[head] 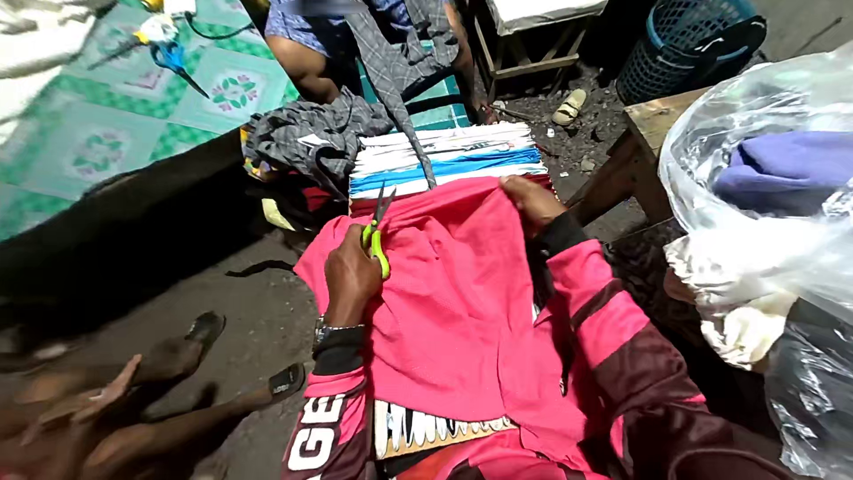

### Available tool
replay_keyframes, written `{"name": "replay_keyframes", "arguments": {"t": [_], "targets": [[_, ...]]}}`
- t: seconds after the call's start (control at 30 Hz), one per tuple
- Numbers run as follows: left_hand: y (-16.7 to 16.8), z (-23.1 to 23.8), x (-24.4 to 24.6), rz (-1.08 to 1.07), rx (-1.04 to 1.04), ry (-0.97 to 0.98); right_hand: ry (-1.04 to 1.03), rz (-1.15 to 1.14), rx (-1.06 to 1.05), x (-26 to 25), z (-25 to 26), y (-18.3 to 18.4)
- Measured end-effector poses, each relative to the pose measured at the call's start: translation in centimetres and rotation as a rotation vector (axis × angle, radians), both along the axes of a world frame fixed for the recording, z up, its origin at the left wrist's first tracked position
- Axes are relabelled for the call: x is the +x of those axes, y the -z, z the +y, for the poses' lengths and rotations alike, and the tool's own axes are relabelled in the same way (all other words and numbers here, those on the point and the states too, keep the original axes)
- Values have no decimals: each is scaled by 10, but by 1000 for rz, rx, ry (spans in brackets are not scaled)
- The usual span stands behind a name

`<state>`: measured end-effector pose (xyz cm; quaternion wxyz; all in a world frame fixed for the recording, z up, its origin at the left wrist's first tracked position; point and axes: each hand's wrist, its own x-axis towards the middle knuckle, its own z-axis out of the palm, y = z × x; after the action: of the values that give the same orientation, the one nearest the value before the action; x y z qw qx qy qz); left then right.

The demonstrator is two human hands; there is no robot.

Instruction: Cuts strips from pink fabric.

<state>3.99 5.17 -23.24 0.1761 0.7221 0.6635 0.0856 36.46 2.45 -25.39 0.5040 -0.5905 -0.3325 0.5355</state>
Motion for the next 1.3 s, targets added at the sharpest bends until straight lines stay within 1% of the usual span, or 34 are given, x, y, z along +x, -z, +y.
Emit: {"name": "replay_keyframes", "arguments": {"t": [0.07,0.13,0.2,0.27,0.33,0.4,0.47,0.5,0.57,0.63,0.73,0.83,0.87,0.93,1.03,1.13,1.2,1.3], "targets": [[-8,2,-2,-51,41,13,28,304,118,14,3,-15],[-12,6,0,-90,55,13,84,507,243,16,9,-24],[-5,9,1,-124,55,-5,171,615,311,10,21,-23],[9,11,-2,-125,62,-10,227,685,302,6,32,-14],[24,13,-10,-66,79,-3,267,673,264,11,41,1],[36,12,-22,1,83,-8,314,603,278,32,49,23],[40,12,-35,41,81,-32,380,537,245,55,51,36],[40,14,-39,57,82,-49,400,495,203,63,50,37],[33,16,-43,65,59,-94,377,428,155,69,45,32],[19,19,-46,49,42,-124,338,437,149,67,40,19],[-9,26,-62,3,-8,-99,231,424,131,54,31,-3],[-23,35,-85,15,-116,-91,61,252,73,26,10,-23],[-24,38,-86,11,-92,-119,12,208,72,14,1,-25],[-27,48,-79,-42,-38,-152,-63,210,104,-8,-16,-25],[-14,69,-57,-129,-13,-10,-115,303,154,-34,-36,-27],[18,93,-44,-69,-34,105,-146,330,184,-52,-48,-31],[29,98,-45,-81,2,68,-150,331,197,-61,-50,-28],[25,86,-70,-179,74,-67,-171,356,198,-75,-53,-17]]}}
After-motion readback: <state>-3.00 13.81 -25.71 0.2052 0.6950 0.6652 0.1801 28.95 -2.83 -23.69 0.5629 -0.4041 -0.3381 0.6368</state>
